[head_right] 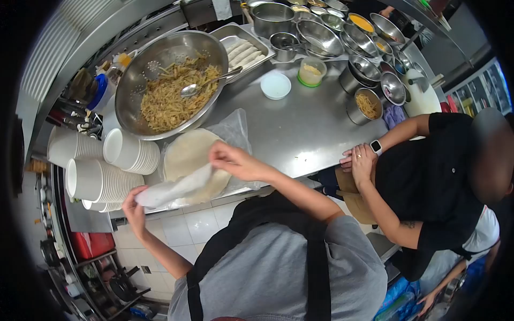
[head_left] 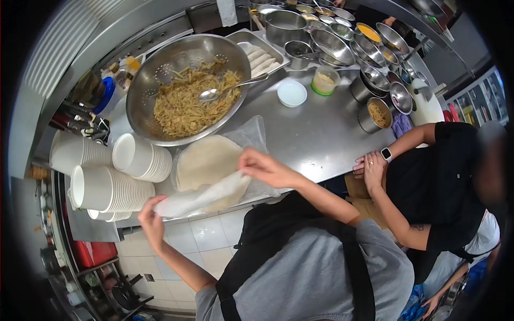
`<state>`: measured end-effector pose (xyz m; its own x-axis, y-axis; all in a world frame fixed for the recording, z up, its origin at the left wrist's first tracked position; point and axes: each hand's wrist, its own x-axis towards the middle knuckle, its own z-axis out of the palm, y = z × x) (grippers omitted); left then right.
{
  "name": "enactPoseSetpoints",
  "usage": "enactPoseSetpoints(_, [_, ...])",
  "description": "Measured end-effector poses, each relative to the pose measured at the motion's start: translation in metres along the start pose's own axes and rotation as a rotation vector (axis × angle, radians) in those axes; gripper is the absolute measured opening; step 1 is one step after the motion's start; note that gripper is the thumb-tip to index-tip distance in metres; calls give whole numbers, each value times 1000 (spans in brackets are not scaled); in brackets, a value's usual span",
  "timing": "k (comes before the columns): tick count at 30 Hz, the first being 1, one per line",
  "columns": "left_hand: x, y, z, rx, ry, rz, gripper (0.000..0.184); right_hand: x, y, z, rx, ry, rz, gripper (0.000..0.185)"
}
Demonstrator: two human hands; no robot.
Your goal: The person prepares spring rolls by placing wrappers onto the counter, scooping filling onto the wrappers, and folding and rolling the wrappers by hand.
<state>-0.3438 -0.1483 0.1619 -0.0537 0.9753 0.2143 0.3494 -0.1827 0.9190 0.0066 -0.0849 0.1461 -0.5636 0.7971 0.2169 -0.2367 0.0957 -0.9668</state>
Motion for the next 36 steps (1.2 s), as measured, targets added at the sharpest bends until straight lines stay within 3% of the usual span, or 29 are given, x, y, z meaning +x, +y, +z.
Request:
enactPoseSetpoints(3, [4, 14, 55, -96, -170, -151, 23, -52, -25, -40, -59, 138, 76, 8])
enactPoseSetpoints(5, [14, 22, 97, -186, -319, -96, 23, -84, -45, -63, -96, 267, 155, 8])
enactPoseSetpoints(10, [58, 1, 214, -284, -350, -136, 17, -113, -55, -128, -231, 585, 212, 8])
enactPoseSetpoints(13, [89, -48, 283, -211, -398, -115, 16, -116, -4, -194, -391, 681, 188, 13])
enactPoseSetpoints(16, [101, -101, 332, 54, -430, -59, 23, -126, 67, -240, -494, 775, 369, 22])
enactPoseSetpoints(19, [98, -91, 349, 374, -276, 226, 30, -125, 92, -251, -681, 783, 378, 33])
enactPoseSetpoints(22, [94, -71, 353, 488, -220, 250, 36, -117, 95, -258, -693, 760, 474, 39])
enactPoseSetpoints(25, [101, -80, 360, 470, -224, 266, 30, -108, 103, -267, -971, 762, 323, 41])
enactPoseSetpoints(31, [127, -101, 360, 290, -217, -34, 12, -108, 104, -277, -853, 749, 425, 45])
enactPoseSetpoints(36, [126, -91, 360, 332, -259, -21, 12, -109, 103, -268, -811, 736, 487, 30])
